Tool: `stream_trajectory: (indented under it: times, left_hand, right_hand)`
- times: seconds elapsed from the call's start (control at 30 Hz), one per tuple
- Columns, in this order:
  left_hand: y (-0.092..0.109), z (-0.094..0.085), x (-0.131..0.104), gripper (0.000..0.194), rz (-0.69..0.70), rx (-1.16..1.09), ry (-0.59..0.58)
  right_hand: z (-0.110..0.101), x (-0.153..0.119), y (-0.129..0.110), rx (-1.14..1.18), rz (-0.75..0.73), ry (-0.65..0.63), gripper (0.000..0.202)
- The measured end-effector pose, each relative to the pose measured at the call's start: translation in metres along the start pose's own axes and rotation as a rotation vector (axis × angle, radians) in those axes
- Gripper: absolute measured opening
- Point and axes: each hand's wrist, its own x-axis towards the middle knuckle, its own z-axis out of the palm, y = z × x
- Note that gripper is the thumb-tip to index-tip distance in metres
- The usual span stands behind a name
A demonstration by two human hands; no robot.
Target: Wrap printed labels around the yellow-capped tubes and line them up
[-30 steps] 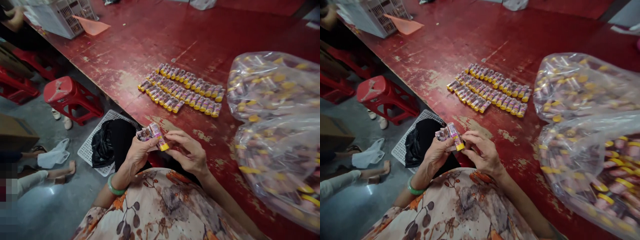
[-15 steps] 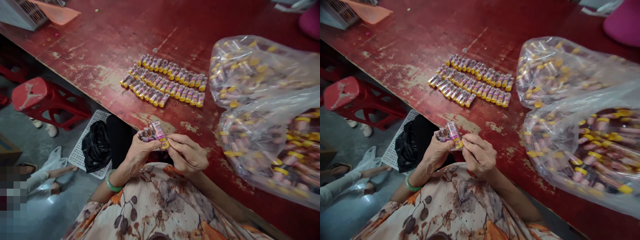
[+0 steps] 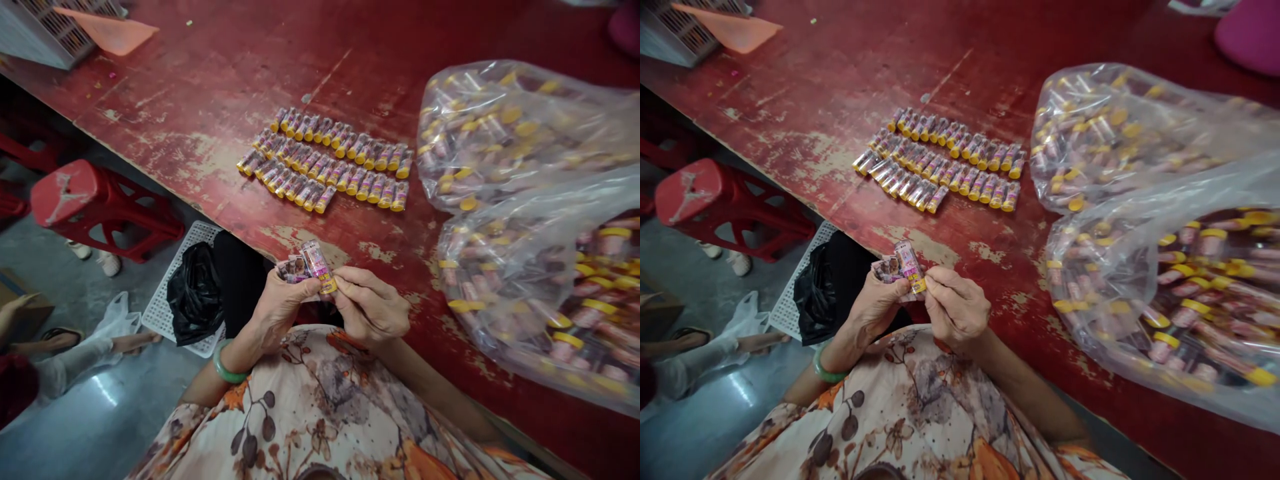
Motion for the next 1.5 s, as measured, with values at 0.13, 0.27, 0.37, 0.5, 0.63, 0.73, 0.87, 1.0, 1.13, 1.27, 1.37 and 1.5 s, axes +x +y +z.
stream_trajectory:
  times: [0.13, 0.27, 0.37, 0.5, 0.63, 0.73, 0.87, 1.0, 1.13, 1.27, 1.37, 1.5]
  left_hand:
    - [0.007, -0.007, 0.013, 0.038, -0.015, 0.121, -0.008]
    - [0.015, -0.014, 0.037, 0.033, 0.005, 0.374, -0.126]
    - [0.018, -0.012, 0.059, 0.030, 0.038, 0.486, -0.244]
    - [0.020, -0.004, 0.085, 0.034, 0.067, 0.434, -0.208]
    - [0.022, -0.006, 0.098, 0.040, 0.050, 0.248, -0.006]
    - [0.023, -0.013, 0.104, 0.038, 0.052, 0.151, 0.092]
    - [0.023, -0.014, 0.122, 0.034, 0.139, 0.082, 0.155]
    - [0.023, -0.005, 0.141, 0.031, 0.163, 0.073, 0.159]
    - [0.024, -0.003, 0.132, 0.022, 0.144, 0.074, 0.148]
    - [0.019, 0.001, 0.097, 0.013, 0.028, 0.026, 0.098]
    - [0.011, 0.011, 0.073, 0.017, -0.101, 0.077, -0.005]
    - [0.006, 0.020, 0.060, 0.028, -0.117, 0.077, -0.022]
  right_hand:
    - [-0.008, 0.010, 0.010, 0.097, 0.134, -0.176, 0.021]
    - [-0.006, 0.025, 0.027, 0.254, 0.543, -0.235, 0.023]
    - [0.007, 0.037, 0.040, 0.302, 0.773, -0.146, 0.037]
    - [0.026, 0.055, 0.065, 0.416, 1.009, 0.060, 0.041]
    - [0.043, 0.075, 0.106, 0.265, 1.078, 0.208, 0.034]
    - [0.058, 0.085, 0.132, 0.171, 1.061, 0.208, 0.034]
    - [0.060, 0.084, 0.131, 0.028, 0.960, 0.173, 0.032]
    - [0.007, 0.065, 0.096, -0.117, 0.806, 0.121, 0.024]
    - [-0.108, 0.042, 0.075, -0.869, 0.501, 0.334, 0.016]
    - [-0.212, 0.033, 0.112, -1.111, 0.594, 0.097, 0.010]
    - [-0.237, 0.032, 0.150, -1.051, 0.616, -0.146, 0.011]
    - [-0.241, 0.031, 0.165, -1.021, 0.581, -0.145, 0.016]
